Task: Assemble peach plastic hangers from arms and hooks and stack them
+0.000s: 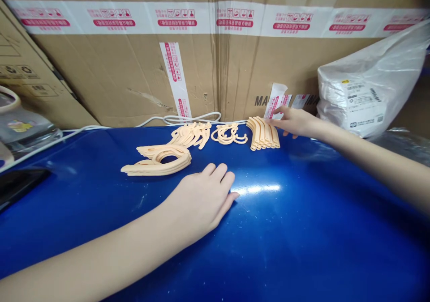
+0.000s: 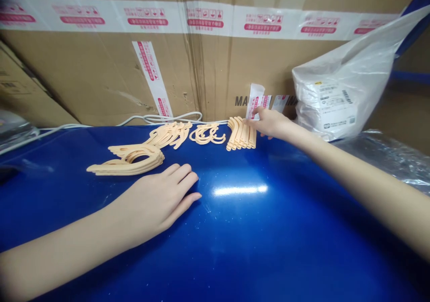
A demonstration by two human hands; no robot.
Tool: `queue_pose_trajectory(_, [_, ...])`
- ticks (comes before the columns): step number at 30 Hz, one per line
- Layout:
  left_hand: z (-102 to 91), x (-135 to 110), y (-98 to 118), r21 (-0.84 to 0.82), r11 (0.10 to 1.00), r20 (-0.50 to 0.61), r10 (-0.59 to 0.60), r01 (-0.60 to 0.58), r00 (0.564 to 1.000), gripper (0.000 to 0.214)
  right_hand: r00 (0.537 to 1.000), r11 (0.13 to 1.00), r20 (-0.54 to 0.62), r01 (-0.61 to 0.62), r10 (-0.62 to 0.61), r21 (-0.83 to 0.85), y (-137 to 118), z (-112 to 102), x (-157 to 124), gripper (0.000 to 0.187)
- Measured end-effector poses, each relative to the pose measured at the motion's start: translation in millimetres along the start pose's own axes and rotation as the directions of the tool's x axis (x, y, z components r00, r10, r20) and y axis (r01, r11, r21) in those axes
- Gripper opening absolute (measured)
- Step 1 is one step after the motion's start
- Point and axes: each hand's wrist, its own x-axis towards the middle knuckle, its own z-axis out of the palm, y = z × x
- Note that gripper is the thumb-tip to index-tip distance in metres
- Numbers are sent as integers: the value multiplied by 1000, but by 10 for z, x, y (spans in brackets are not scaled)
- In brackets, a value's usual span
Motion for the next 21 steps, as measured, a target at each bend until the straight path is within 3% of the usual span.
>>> queue_pose_trajectory(4, [117,33,-6,77,997,-73,21,-15,997,24,998,994,5,-70,70,85,-68,121,116,78])
queue_pose_trajectory(10, [267,25,-13,116,993,-147,37,-20,988,23,998,995,-3,-55,55,86,-35,192,159,73])
queue_pose_trajectory(21, [306,55,-48,122,992,-199,49,-25,979,20,996,973,-74,-59,43,-225,-90,138,148,52])
